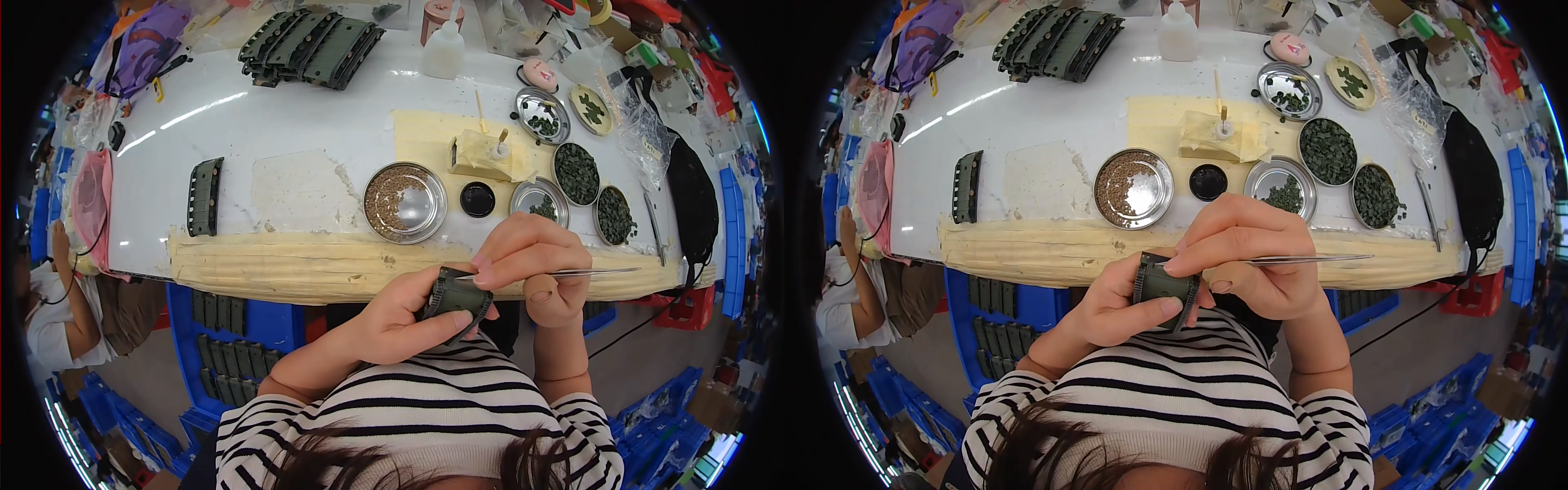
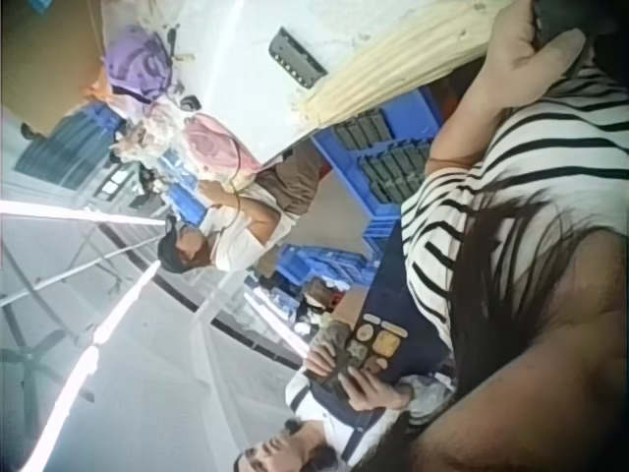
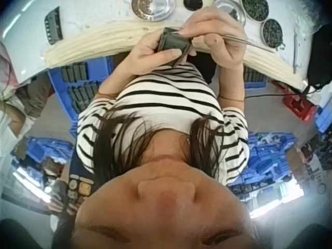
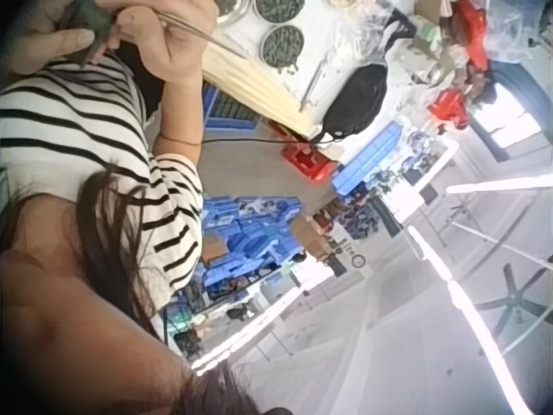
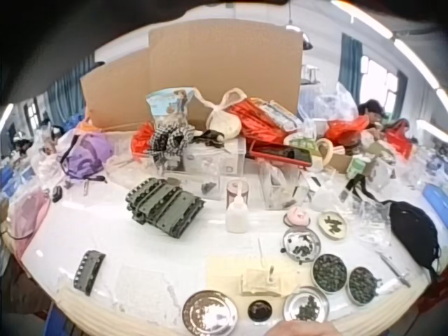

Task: Assembling small plastic components onto a model tank body using tweezers and glue.

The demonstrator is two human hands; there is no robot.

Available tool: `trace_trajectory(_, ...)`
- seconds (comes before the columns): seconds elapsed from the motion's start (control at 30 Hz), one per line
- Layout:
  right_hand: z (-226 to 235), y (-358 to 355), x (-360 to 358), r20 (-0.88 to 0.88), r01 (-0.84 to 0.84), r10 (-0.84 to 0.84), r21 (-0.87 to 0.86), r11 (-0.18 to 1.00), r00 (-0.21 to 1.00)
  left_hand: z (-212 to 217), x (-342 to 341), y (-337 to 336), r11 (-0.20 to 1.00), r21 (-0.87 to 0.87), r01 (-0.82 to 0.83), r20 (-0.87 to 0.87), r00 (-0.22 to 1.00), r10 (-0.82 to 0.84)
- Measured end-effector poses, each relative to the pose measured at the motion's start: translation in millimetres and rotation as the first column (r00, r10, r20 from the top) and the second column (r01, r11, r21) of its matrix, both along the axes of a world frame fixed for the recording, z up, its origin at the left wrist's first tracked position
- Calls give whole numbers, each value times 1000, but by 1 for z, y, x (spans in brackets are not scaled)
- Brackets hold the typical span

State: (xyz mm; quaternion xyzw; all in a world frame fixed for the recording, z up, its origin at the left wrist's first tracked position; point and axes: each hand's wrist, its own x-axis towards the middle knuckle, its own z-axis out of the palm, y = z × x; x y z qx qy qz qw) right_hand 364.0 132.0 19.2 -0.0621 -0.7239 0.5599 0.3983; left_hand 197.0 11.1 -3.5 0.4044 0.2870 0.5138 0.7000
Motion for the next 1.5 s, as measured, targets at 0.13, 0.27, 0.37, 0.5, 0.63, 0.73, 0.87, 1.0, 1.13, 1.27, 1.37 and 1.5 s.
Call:
trace_trajectory(0.13, -1, 4, -1, 3, -6, 6, 80, 997, 1000, 0, 0, 0, 1000, -3, 0, -3, 1000, 0)
trace_trajectory(0.27, -1, 4, -2, 11, -7, 7, 80, 997, 1000, -1, 0, 0, 1000, 4, -1, -5, 1000, 1)
trace_trajectory(0.37, 0, 3, -2, 15, -6, 5, 69, 998, 1000, -1, -1, 0, 1000, 26, 1, -11, 1000, -1)
trace_trajectory(0.5, 1, 2, -2, 23, -5, 4, 53, 999, 1000, -1, 0, 0, 1000, 19, 1, -2, 1000, -1)
trace_trajectory(0.63, 4, -3, 0, 67, 32, -37, 79, 996, 997, -4, 2, 0, 999, 33, -5, 6, 1000, 5)
trace_trajectory(0.73, 8, -6, 0, 84, 42, -48, 76, 996, 995, -6, 3, 0, 998, 57, -6, 17, 1000, 5)
trace_trajectory(0.87, 13, -12, -1, 90, 41, -42, 14, 999, 995, -4, 1, 0, 997, 79, 12, -13, 1000, -11)
trace_trajectory(1.0, 13, -12, 0, 100, 45, -48, 29, 999, 994, -4, 1, 0, 998, 61, 17, 4, 1000, -17)
trace_trajectory(1.13, 10, -4, 0, 64, 35, -42, 108, 994, 997, 4, -4, 3, 996, -38, 80, 92, 993, -76)
trace_trajectory(1.27, 10, 5, 5, 7, -27, 26, 49, 998, 1000, 14, -13, 5, 968, -162, 192, 236, 960, -150)
trace_trajectory(1.37, 8, 8, 8, 34, -111, 113, -57, 992, 993, 15, -18, 6, 946, -178, 271, 225, 947, -229)
trace_trajectory(1.5, 1, 12, 7, -14, -183, 183, -162, 970, 983, 8, -21, 14, 921, -79, 382, 234, 905, -355)
